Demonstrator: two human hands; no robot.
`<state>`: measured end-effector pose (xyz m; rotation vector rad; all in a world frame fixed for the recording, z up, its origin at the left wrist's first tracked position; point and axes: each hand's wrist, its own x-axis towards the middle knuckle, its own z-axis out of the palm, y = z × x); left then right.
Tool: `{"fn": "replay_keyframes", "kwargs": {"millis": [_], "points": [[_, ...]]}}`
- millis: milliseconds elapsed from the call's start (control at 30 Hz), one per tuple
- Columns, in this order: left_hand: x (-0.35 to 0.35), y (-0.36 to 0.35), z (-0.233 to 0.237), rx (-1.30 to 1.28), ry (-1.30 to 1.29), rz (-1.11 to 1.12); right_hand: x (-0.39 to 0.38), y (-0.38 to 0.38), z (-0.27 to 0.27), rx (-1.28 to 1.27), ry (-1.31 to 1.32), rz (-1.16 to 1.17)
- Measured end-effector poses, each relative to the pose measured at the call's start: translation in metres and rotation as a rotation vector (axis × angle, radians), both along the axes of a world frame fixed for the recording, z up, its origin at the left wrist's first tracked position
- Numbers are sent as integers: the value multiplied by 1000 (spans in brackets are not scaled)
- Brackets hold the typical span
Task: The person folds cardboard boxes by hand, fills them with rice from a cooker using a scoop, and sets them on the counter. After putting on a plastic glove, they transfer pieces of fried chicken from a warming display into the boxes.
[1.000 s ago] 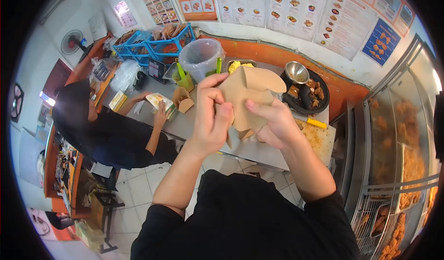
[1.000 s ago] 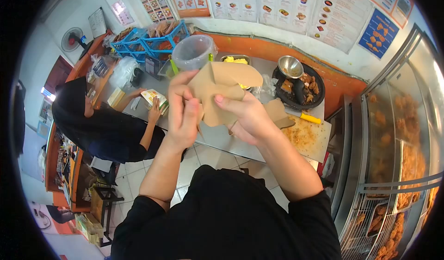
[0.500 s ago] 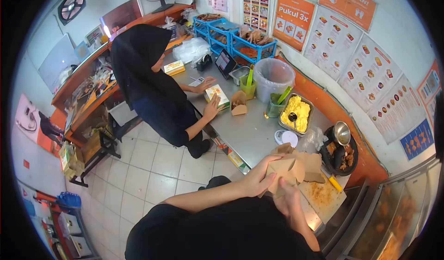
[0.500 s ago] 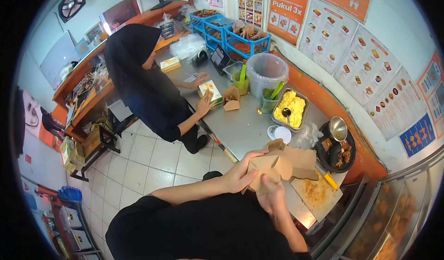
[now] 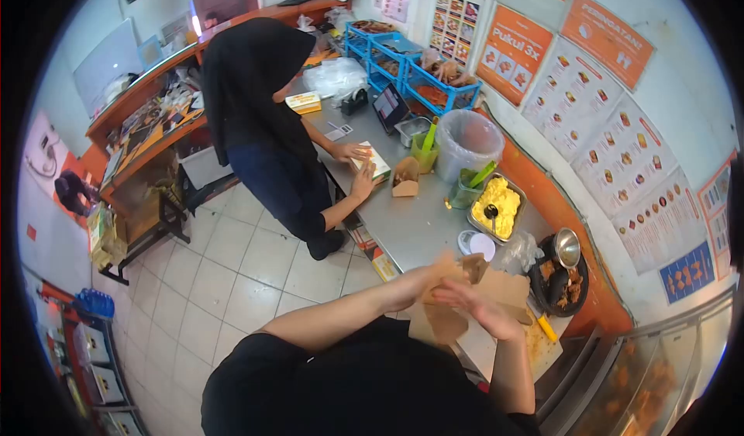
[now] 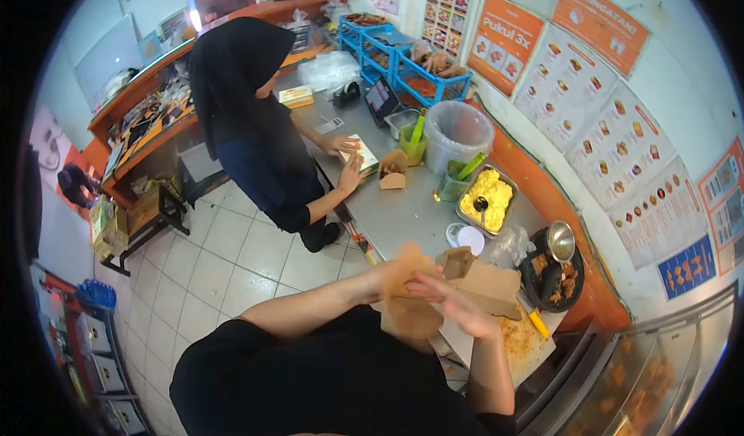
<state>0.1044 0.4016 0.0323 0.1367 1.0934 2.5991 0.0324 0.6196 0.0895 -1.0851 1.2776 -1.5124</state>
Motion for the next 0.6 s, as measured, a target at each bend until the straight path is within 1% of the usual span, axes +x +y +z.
{"fn": "replay_keyframes", "kwargs": {"millis": [33,67,100,133,167,200,233,267,300,367,400,433,467,500,533,567,600], "points": [[4,2,15,-157,-11,-15,-5,-1,-10,1,7,23],[12,5,33,-144,110,47,-10,0,-29,63,-75,-148],[10,10,27,-143,108,84,-11,-2,-42,128,-158,-313],[7,22,14,-278,202,226,1,-7,-39,172,4,-458],[6,26,6,-424,288,376,4,-6,-65,172,0,-403],[8,23,9,-437,266,431,4,-5,-105,38,-282,-494],[11,20,17,-606,412,535,3,-15,-127,-82,-570,-578],[15,15,23,-784,555,627,6,-28,-123,-65,-578,-523],[19,14,23,-799,532,669,17,-35,-100,-69,-647,-537],[27,15,22,-692,413,640,44,-36,-40,-77,-779,-587],[33,11,31,-723,354,701,54,-35,-17,-80,-843,-625],[33,6,25,-724,347,725,56,-37,-6,-85,-903,-664],[29,2,13,-806,296,836,54,-39,-7,-77,-898,-645],[26,-1,5,-886,243,943,52,-39,-10,-151,-906,-481],[27,-1,4,-885,240,957,50,-37,-14,-223,-912,-319],[28,0,2,-959,275,954,47,-36,-28,-215,-913,-312],[31,2,-1,-1032,307,945,43,-35,-50,-55,-565,-539]]}}
